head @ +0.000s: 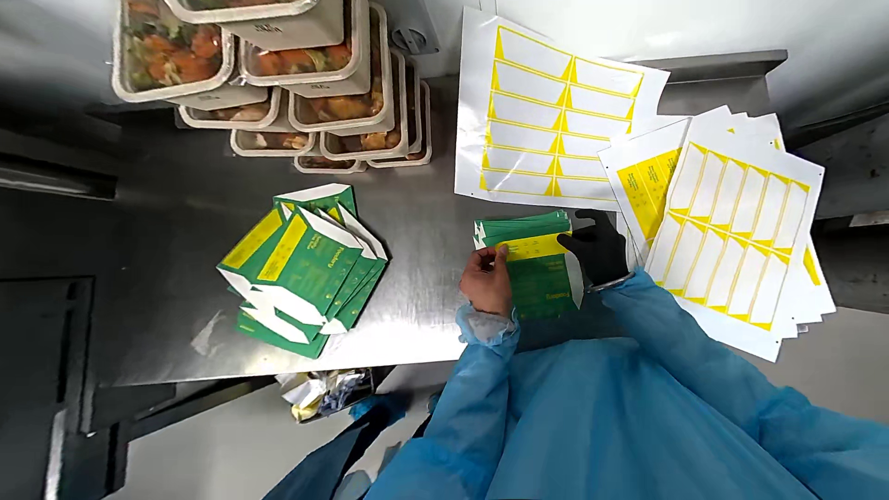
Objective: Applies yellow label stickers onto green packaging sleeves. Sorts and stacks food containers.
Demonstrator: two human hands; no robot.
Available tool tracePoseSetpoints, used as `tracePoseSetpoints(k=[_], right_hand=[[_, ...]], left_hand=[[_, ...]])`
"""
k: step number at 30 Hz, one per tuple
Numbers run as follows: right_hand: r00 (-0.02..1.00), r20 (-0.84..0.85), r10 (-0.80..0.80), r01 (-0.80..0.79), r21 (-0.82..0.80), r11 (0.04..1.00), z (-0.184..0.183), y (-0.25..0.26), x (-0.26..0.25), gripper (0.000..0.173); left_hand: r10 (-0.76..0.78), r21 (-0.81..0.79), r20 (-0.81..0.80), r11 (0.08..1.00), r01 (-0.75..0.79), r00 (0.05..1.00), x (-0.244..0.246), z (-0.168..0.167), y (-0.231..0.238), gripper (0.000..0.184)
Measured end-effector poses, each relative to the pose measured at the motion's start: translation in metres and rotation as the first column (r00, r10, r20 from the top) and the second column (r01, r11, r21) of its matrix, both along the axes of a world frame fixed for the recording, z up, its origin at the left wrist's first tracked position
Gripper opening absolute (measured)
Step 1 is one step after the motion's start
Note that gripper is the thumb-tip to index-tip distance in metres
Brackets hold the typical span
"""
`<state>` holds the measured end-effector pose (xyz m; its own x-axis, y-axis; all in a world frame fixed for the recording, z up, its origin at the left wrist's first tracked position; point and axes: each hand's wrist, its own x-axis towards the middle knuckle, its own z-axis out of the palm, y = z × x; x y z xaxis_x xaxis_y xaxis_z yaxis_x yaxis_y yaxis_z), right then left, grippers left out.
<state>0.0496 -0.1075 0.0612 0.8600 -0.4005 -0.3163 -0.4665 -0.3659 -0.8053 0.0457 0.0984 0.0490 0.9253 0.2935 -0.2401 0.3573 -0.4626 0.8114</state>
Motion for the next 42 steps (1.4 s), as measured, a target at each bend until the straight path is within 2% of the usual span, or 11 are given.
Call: tracePoseSetpoints(k=[4,11,20,22,26,28,30,33,36,38,42], right_hand=[[0.999,-0.023,0.04,-0.042,-0.093,0.995,-0.024,0.004,0.012,0.049],[0.997,-0.064,0.033,-0.04,-0.103,0.994,-0.027,0.008,0.02,0.044],[0.996,0.007,0.094,-0.092,-0.171,0.981,-0.037,0.012,0.024,0.04],[0.995,0.011,0.099,-0.095,-0.208,0.974,-0.036,0.011,0.027,0.044],[0.995,-0.008,0.096,-0.095,-0.237,0.967,-0.036,0.003,0.032,0.059],[0.993,0.014,0.117,-0.11,-0.262,0.959,-0.037,0.004,0.031,0.056],[0.977,0.052,0.207,-0.175,-0.36,0.916,-0.035,0.005,0.027,0.05],[0.841,0.128,0.526,-0.359,-0.594,0.719,-0.022,0.008,0.016,0.036],[0.642,0.146,0.752,-0.543,-0.607,0.581,-0.032,0.016,-0.006,0.05],[0.606,0.036,0.795,-0.618,-0.608,0.498,-0.051,0.014,-0.016,0.06],[0.704,-0.028,0.71,-0.544,-0.664,0.513,-0.066,-0.002,-0.023,0.079]], left_hand=[[0.024,0.111,0.029,0.993,-0.027,0.999,0.005,-0.033,-0.006,0.029],[0.128,0.207,0.195,0.964,-0.168,0.972,0.009,-0.047,-0.019,0.02],[0.053,0.377,0.396,0.901,-0.214,0.917,0.007,-0.059,-0.026,0.012],[0.094,0.369,0.355,0.9,-0.232,0.93,0.005,-0.055,-0.028,0.019],[0.279,0.299,0.136,0.903,-0.308,0.951,0.004,-0.046,-0.019,0.071],[0.301,0.288,0.184,0.894,-0.344,0.936,0.004,-0.046,-0.017,0.068],[0.226,0.293,0.241,0.91,-0.293,0.944,0.0,-0.042,-0.015,0.05],[-0.272,0.417,0.318,0.9,0.124,0.908,-0.012,-0.032,-0.007,0.045],[-0.735,0.603,0.107,0.584,0.544,0.67,-0.022,-0.043,-0.006,0.068],[-0.765,0.65,0.023,0.501,0.572,0.643,-0.023,-0.053,-0.003,0.085],[-0.673,0.702,-0.128,0.458,0.545,0.729,-0.006,-0.04,0.0,0.116]])
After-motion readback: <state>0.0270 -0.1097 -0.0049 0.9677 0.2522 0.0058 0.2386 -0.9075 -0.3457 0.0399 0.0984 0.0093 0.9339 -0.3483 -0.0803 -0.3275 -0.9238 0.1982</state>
